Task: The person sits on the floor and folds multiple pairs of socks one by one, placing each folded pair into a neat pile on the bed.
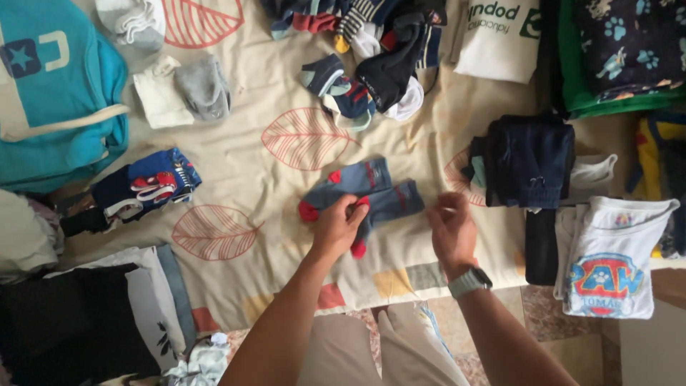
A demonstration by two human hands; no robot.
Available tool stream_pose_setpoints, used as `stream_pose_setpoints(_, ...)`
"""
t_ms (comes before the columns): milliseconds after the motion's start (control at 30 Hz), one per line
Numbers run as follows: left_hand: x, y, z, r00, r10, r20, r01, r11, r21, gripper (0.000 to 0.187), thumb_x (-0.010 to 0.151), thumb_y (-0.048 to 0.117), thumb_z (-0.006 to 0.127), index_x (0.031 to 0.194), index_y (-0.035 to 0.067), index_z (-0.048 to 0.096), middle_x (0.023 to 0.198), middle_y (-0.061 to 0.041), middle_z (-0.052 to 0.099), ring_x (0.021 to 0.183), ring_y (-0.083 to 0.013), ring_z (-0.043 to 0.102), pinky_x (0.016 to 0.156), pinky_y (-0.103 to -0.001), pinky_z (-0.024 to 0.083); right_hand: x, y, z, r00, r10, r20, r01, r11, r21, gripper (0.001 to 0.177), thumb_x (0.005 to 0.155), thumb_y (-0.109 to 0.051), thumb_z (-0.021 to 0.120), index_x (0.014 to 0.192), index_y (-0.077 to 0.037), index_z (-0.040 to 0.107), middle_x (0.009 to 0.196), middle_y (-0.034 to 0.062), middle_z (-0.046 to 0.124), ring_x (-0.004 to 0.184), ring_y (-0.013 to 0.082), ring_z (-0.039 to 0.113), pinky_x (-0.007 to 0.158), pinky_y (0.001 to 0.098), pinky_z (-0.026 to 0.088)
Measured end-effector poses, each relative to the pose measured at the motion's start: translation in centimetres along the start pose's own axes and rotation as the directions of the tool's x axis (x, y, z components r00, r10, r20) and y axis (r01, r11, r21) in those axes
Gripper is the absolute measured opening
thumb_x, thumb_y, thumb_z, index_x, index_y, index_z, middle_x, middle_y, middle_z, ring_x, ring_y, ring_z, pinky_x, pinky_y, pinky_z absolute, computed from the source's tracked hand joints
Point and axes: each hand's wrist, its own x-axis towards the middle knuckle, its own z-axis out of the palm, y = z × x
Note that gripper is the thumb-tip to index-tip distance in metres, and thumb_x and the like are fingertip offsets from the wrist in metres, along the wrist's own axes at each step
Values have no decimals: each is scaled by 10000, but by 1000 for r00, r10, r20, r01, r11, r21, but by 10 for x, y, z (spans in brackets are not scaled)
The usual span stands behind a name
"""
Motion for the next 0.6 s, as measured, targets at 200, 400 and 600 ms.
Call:
stream_pose_setpoints(200,-38,-4,-3,985,-166,-41,169,980,105,371,910,442,706,961,78,755,824,-123,751,791,-312,719,714,-413,541,-1,-35,13,971,-239,0,231,938,-257,389,870,-249,777,1185,-52,659,1042,131,700,839,277,680,743,384,543)
stream_pose_setpoints(400,-57,-11,0,967,-251,-36,233,938,-257,256,898,298,706,999,63,722,770,-97,744,698,-224,699,667,-340,544,11,-19,23,954,-289,77,297,889,-348,276,953,-268,754,1144,-78,697,1010,142,731,921,305,688,822,389,529)
stream_pose_setpoints(600,-56,-6,-11,994,-111,12,111,970,-218,189,981,218,601,1045,52,664,798,-71,711,688,-151,676,656,-308,525,9,-17,6,935,-340,97,283,886,368,117,1001,-40,670,1093,-46,598,978,48,687,908,129,634,812,258,525)
